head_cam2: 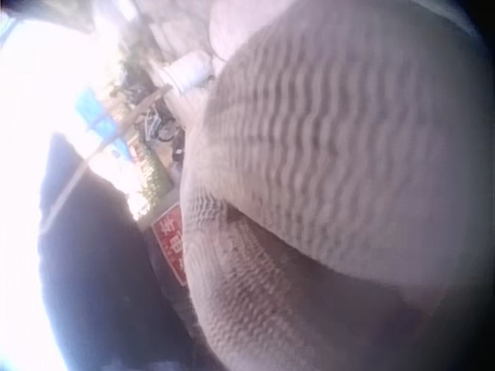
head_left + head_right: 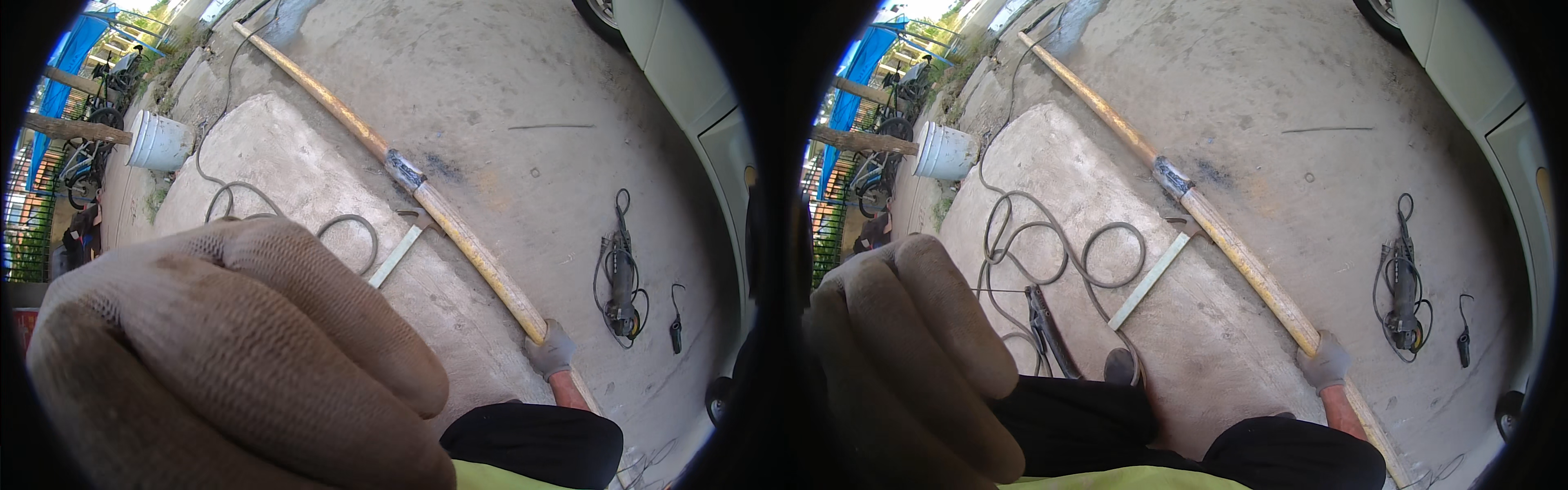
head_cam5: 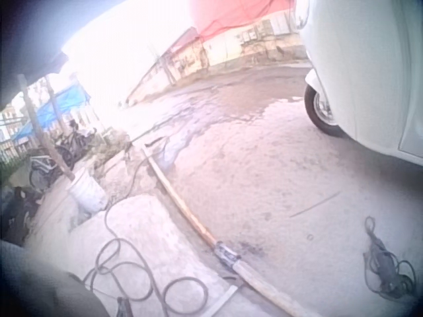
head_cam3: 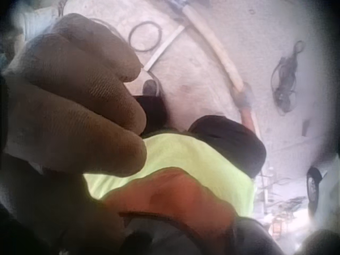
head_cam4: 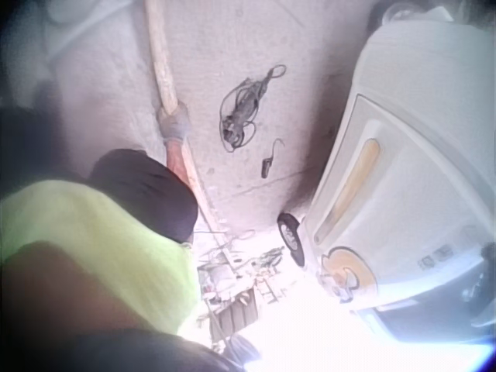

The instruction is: The person welds a long metal rod on the ground using a welding torch, then hammers the welded section to flatten it. The person repeats welding and hammering actions on the same rod.

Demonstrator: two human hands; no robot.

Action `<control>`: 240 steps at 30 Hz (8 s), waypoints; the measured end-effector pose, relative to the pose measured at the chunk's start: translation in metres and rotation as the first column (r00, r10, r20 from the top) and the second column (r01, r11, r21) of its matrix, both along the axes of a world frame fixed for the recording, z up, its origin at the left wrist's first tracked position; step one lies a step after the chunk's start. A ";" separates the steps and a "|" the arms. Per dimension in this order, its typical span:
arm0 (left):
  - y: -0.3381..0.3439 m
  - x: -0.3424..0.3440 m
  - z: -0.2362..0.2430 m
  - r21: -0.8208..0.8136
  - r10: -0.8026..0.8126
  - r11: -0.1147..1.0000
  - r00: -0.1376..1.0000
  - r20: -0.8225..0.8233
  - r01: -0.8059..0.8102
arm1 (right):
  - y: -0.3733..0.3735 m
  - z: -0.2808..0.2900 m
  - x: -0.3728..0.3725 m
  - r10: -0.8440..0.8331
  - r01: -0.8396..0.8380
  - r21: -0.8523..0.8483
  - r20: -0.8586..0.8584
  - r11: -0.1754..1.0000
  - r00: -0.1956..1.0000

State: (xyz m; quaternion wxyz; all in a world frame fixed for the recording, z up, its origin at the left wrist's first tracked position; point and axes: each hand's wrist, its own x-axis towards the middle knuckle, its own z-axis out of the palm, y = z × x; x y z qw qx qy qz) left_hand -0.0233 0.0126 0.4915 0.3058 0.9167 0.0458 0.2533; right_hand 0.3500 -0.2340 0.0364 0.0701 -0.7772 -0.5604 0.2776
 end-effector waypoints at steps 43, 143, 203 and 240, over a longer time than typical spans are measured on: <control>-0.037 0.091 -0.501 -0.768 0.316 -0.558 0.776 -0.546 -0.314 | -0.057 -0.017 0.031 0.023 -0.033 0.104 0.095 0.994 0.995; 0.038 -0.100 -0.222 -0.024 0.173 0.684 0.194 -0.966 -0.729 | 0.010 0.016 0.029 -0.010 0.013 -0.073 0.041 0.997 0.999; 0.120 -0.085 -0.176 -0.472 0.834 0.177 0.386 -0.394 -0.864 | 0.021 0.021 0.030 -0.048 0.054 -0.152 0.048 0.987 0.998; 0.122 -0.042 -0.166 -0.312 0.681 0.336 0.458 -0.572 -0.889 | 0.013 0.003 0.026 0.011 -0.003 -0.082 0.095 0.997 0.995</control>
